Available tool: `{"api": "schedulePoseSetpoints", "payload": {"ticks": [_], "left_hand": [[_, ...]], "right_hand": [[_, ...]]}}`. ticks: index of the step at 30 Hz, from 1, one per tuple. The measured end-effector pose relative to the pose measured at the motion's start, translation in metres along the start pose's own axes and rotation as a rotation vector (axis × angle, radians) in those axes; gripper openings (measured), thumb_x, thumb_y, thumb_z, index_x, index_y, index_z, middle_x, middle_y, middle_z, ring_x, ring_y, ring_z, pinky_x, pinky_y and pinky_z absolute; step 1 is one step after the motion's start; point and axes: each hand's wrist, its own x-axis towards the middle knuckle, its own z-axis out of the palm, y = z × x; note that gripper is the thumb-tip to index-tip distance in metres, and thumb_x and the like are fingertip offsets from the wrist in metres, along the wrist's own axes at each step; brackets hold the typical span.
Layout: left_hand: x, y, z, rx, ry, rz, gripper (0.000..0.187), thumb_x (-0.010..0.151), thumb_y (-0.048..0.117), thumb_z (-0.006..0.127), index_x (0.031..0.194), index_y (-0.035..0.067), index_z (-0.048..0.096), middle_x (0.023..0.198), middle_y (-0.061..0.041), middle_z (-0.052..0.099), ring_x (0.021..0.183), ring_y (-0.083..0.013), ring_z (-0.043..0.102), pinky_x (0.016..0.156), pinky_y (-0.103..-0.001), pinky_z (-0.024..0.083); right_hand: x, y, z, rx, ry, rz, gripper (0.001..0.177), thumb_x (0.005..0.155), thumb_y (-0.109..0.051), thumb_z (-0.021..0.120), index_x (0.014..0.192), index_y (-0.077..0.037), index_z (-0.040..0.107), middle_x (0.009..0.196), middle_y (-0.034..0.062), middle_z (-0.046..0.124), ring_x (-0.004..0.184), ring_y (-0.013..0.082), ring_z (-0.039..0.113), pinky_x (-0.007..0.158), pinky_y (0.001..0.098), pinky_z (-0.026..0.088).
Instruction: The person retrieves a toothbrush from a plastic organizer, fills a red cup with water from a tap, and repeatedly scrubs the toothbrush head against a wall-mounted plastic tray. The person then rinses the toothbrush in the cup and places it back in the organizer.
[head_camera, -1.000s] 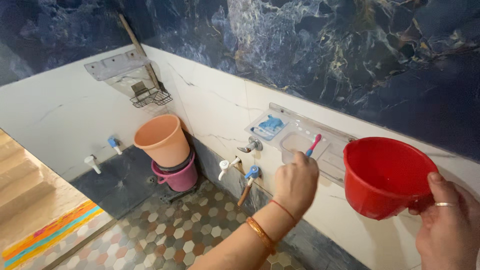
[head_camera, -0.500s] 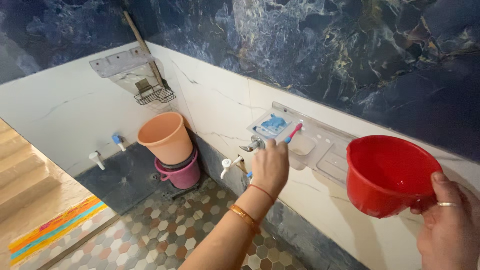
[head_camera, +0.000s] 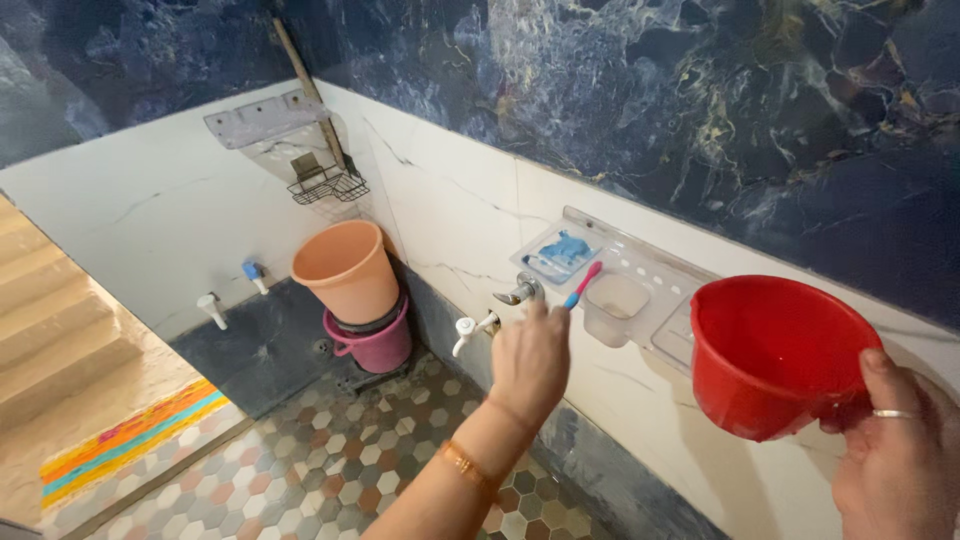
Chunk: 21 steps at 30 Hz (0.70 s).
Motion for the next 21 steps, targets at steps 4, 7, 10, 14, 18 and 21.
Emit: {"api": "schedulePoseSetpoints", "payload": {"ticks": [4,7,10,14,18,21], "left_hand": [[0.003,0.002,-0.003,0.008,-0.117,-0.1,0.013,0.091,0.009,0.057,0.099,0.006,0.068,0.092,-0.015,0.066,0.066,-0.0325,0.071,0.054,-0.045,0.056],[0.012,0.004,-0.001,0.004,-0.045,-0.059,0.012,0.091,0.009,0.058,0.093,0.008,0.07,0.095,-0.014,0.067,0.067,-0.0339,0.071,0.057,-0.046,0.055],[0.011,0.0,-0.007,-0.006,-0.037,-0.056,0.013,0.094,0.013,0.057,0.095,0.01,0.07,0.091,-0.013,0.068,0.069,-0.0336,0.071,0.057,-0.045,0.056],[-0.017,-0.001,-0.016,-0.017,-0.131,-0.141,0.016,0.095,0.018,0.058,0.103,0.01,0.07,0.098,-0.014,0.067,0.063,-0.0345,0.071,0.051,-0.046,0.054],[-0.014,0.0,-0.008,0.02,-0.111,-0.142,0.016,0.1,0.02,0.058,0.099,0.011,0.071,0.092,-0.012,0.069,0.067,-0.0327,0.071,0.056,-0.045,0.055],[-0.004,0.002,-0.004,-0.087,0.0,-0.073,0.015,0.094,0.019,0.062,0.102,0.013,0.073,0.09,-0.011,0.07,0.067,-0.0325,0.07,0.057,-0.044,0.055]], "right_hand": [[0.002,0.005,-0.007,-0.102,-0.001,0.011,0.032,0.114,-0.029,0.06,0.106,0.002,0.066,0.084,0.018,0.066,0.074,0.0203,0.064,0.069,0.0307,0.05],[-0.004,0.012,0.003,-0.087,0.024,-0.068,0.033,0.118,-0.02,0.063,0.1,0.007,0.061,0.081,0.0198,0.065,0.069,0.0203,0.065,0.066,0.0319,0.051],[-0.005,0.012,0.008,0.001,0.022,-0.043,0.027,0.115,-0.014,0.064,0.101,0.009,0.063,0.082,0.0181,0.064,0.067,0.0197,0.062,0.064,0.0315,0.05],[-0.003,0.015,0.009,0.041,0.042,0.026,0.023,0.109,-0.016,0.064,0.1,0.006,0.066,0.08,0.0148,0.064,0.065,0.0191,0.059,0.059,0.0315,0.046],[-0.006,0.025,0.015,0.056,-0.036,0.146,0.026,0.108,-0.018,0.065,0.096,0.005,0.065,0.077,0.0145,0.062,0.065,0.0191,0.057,0.061,0.033,0.046],[-0.013,0.035,0.021,0.103,-0.095,0.178,0.025,0.106,-0.019,0.067,0.092,0.003,0.064,0.077,0.0111,0.061,0.063,0.0178,0.055,0.059,0.0319,0.046]]}}
